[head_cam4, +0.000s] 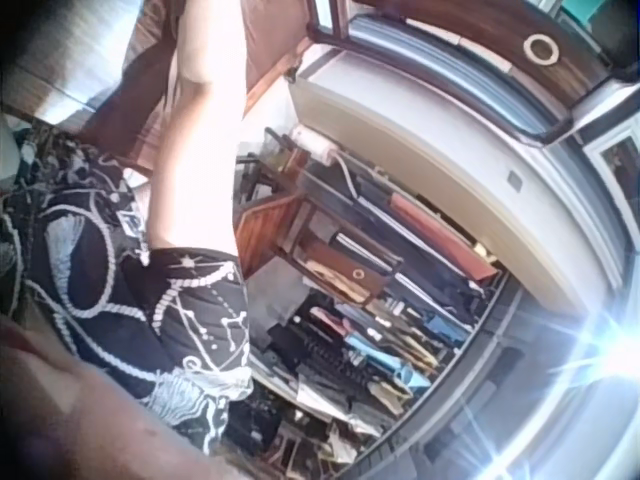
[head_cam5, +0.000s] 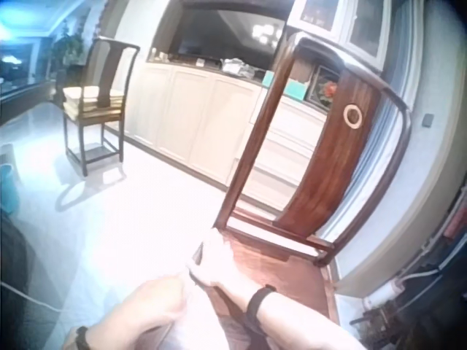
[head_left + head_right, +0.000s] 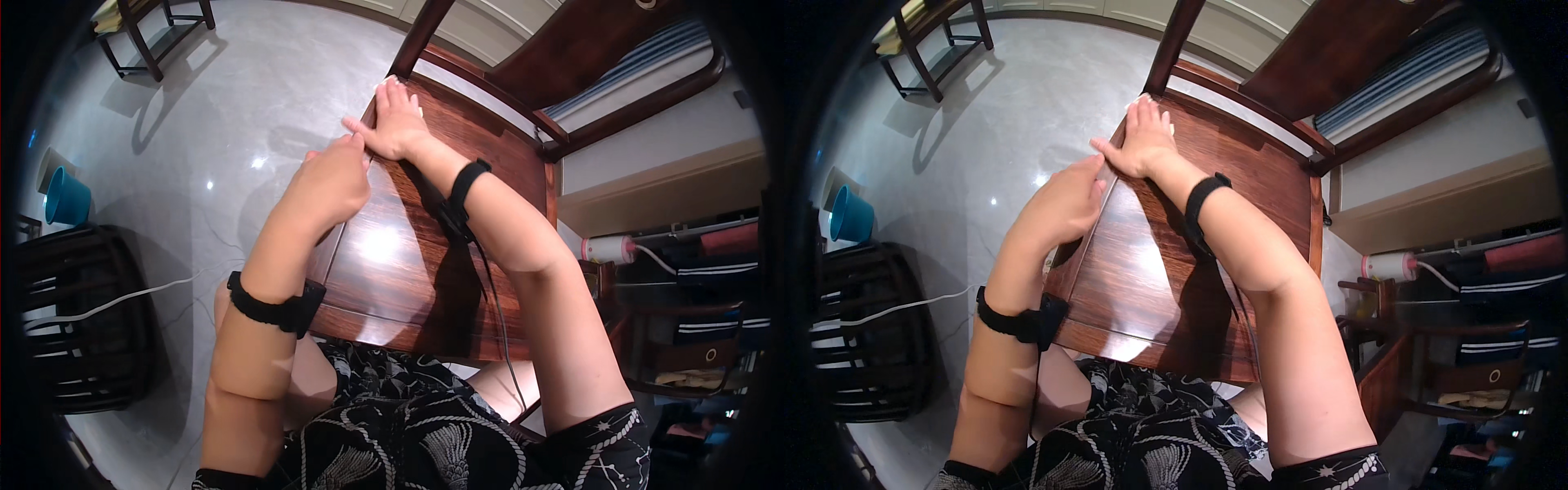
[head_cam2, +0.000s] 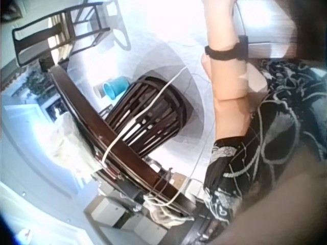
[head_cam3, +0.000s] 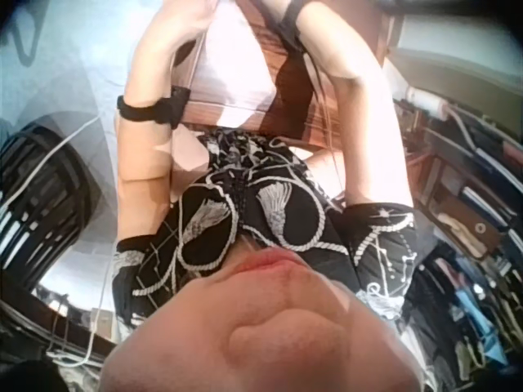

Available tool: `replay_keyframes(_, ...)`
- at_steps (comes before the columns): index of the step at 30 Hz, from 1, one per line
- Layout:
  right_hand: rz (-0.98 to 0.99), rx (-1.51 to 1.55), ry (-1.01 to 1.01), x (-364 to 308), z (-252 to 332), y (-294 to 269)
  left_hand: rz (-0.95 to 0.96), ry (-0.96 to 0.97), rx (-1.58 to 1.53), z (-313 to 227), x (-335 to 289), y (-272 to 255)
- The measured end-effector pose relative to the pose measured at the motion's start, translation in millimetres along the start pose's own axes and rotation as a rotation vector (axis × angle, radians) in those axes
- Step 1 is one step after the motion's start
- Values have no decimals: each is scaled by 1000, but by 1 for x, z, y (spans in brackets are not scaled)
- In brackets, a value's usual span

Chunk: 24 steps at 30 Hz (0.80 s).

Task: Wiping a wooden chair with a cloth to clean it.

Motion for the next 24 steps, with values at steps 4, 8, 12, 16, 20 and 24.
replay_keyframes(4,-20,-28,-284,-53,20,0,-46,62,118,8,8,-12)
replay_keyframes(8,14,114,-558,-137,58,-17,-191,-37,-7,41,5,-24)
replay_keyframes(12,-5,151,-720,-234,65,-16,-162,-28,-8,42,12,-10)
replay_keyframes(16,143,315,-910,-270,67,-21,-103,-48,71,23,8,-6)
replay_keyframes(20,70,326,-963,-233,50,-15,-81,-1,84,27,10,-3)
replay_keyframes(24,3,92,-598,-128,10,-9,-66,-145,43,33,10,-9)
Point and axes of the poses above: each hand's wrist, its own x-axis towards the middle knuckle, its own y-axis out of the palm, z = x × y, the point moved 6 cm from there along x, towards the middle knuckle, and after that the axes turned 1 degree about -x, right-handed, at the moved point
